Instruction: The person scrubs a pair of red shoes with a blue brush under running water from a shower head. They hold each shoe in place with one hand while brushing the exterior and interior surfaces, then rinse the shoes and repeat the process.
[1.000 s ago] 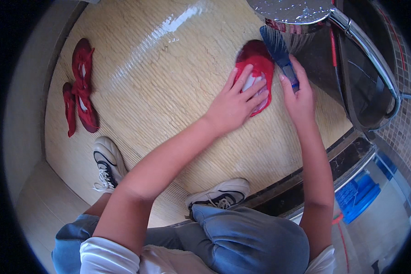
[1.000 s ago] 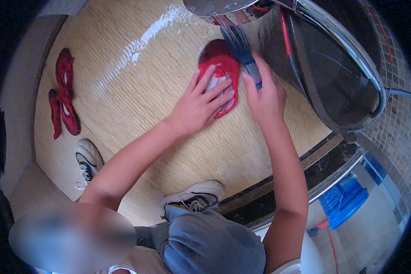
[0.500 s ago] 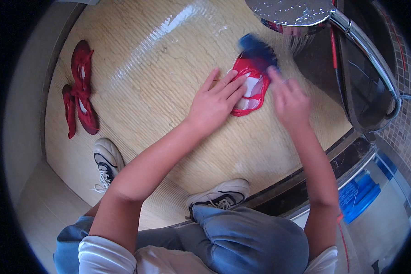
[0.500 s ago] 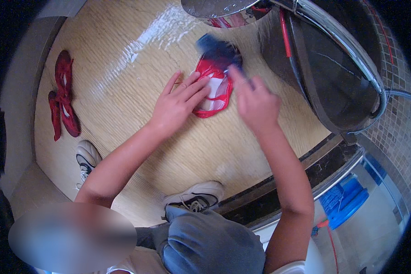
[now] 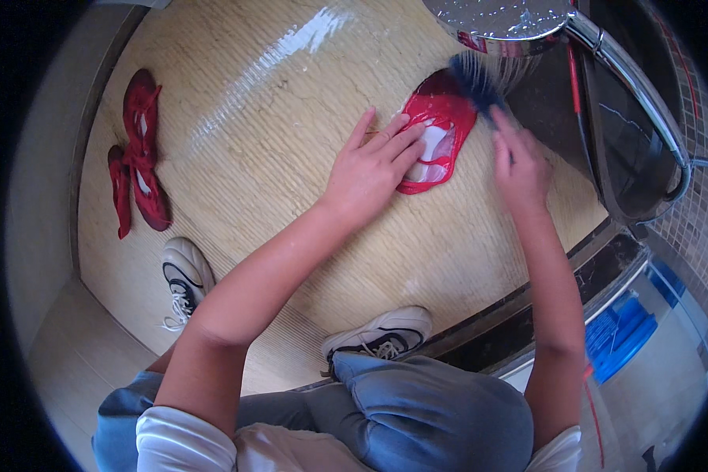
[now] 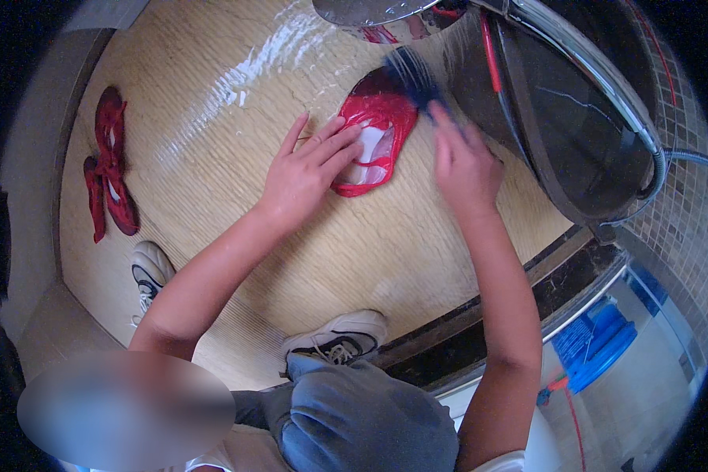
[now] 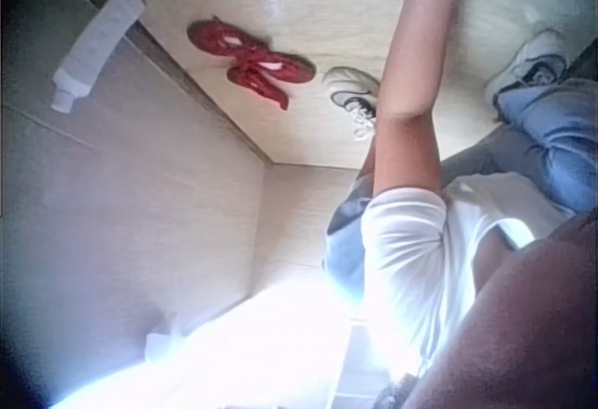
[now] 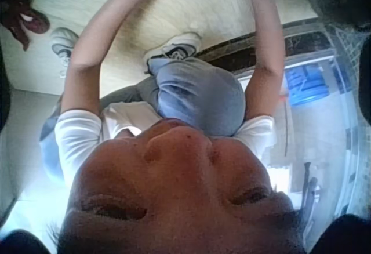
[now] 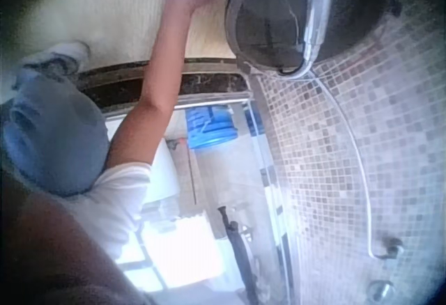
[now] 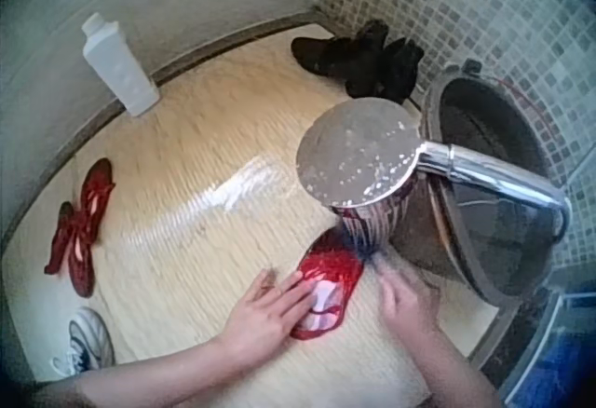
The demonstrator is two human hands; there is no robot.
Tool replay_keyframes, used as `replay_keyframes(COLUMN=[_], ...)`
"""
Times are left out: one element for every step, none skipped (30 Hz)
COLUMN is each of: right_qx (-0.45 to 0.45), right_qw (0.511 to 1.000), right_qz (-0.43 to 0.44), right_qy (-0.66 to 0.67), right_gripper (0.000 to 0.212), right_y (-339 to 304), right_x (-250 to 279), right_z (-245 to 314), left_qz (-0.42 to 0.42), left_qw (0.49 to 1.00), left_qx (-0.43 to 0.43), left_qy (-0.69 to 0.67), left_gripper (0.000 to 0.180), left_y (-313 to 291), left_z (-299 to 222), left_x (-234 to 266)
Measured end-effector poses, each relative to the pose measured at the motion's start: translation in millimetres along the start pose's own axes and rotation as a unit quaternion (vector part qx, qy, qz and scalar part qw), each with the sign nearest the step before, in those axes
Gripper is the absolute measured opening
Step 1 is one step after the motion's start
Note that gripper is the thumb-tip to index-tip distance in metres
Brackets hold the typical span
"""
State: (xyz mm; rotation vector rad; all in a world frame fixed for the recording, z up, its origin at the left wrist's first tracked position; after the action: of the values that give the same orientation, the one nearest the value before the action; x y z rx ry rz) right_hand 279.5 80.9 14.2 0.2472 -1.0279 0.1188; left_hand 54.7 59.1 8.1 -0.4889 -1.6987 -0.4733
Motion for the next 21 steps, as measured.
replay_keyframes(right_qx=[-0.008,-0.016,0.003,0.022,0.037,0.02,0.005,-0.011,-0.018,-0.016,-0.013,-0.01,0.0,0.01,0.021,0.002,-0.017,-0.036,-0.052,-0.068,-0.083], right_qw=[1.0,0.999,1.0,0.999,0.997,0.999,0.999,1.0,0.999,0.999,0.999,0.998,1.0,0.998,0.992,0.992,0.993,0.993,0.992,0.99,0.988], right_qz=[-0.016,-0.032,-0.004,0.026,0.056,0.043,0.03,0.017,0.034,0.035,0.036,0.037,0.003,-0.03,-0.064,-0.059,-0.055,-0.05,-0.054,-0.057,-0.059], right_qy=[0.0,0.0,0.012,0.024,0.032,0.024,0.02,0.015,-0.027,-0.032,-0.036,-0.041,0.009,0.06,0.111,0.107,0.103,0.1,0.104,0.109,0.113], right_gripper=[0.041,0.041,0.041,0.041,0.04,0.041,0.042,0.042,0.044,0.045,0.046,0.046,0.048,0.049,0.051,0.053,0.055,0.058,0.058,0.058,0.057], right_y=[1,3,-2,-8,-13,-11,-6,-2,0,0,-2,-2,-1,1,2,4,7,10,17,25,30], right_x=[1,2,-2,-6,-7,-5,-6,-5,1,0,0,-3,-4,-8,-10,-14,-18,-23,-27,-31,-34], right_z=[-3,-3,5,27,41,35,26,19,14,17,21,25,29,34,37,36,34,31,25,17,11], left_qz=[0.003,0.006,0.009,0.014,0.017,0.009,0.002,-0.006,-0.005,-0.005,-0.006,-0.014,-0.02,-0.027,-0.032,-0.038,-0.044,-0.045,-0.048,-0.05,-0.065], left_qw=[1.0,1.0,1.0,1.0,1.0,1.0,1.0,1.0,1.0,1.0,1.0,1.0,1.0,0.999,0.997,0.995,0.993,0.996,0.998,0.999,0.998], left_qx=[-0.001,-0.001,0.001,0.003,0.002,0.0,-0.001,-0.002,-0.003,-0.005,-0.006,0.003,0.013,0.023,0.032,0.039,0.046,0.026,0.005,-0.015,-0.013], left_qy=[0.003,0.007,0.006,0.004,-0.001,-0.001,0.003,0.006,0.007,0.007,0.008,-0.005,-0.019,-0.033,-0.055,-0.078,-0.101,-0.075,-0.045,-0.014,-0.02], left_gripper=[0.04,0.039,0.039,0.039,0.039,0.039,0.039,0.039,0.039,0.039,0.039,0.039,0.039,0.04,0.039,0.039,0.039,0.038,0.037,0.035,0.029], left_y=[0,1,1,0,0,1,2,2,1,1,1,1,1,1,0,-1,-3,-5,-7,-8,-9], left_z=[1,2,3,2,1,-1,0,1,1,2,3,4,3,2,-2,-8,-13,-18,-21,-23,-22], left_x=[0,0,0,-1,-2,-2,-1,0,0,0,-1,-2,-2,-1,0,6,10,8,6,3,1])
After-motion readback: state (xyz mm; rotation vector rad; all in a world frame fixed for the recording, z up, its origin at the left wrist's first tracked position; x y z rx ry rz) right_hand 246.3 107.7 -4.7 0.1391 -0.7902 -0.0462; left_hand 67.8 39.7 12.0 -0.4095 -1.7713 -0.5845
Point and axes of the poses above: each hand's wrist, its own y-axis towards the middle knuckle, its own x-axis out of the back of the hand, z = x × y, the point moved 4 cm from there along y, towards the middle knuckle, and after that the axes turned 12 degrees about y, right-handed, at the moved point
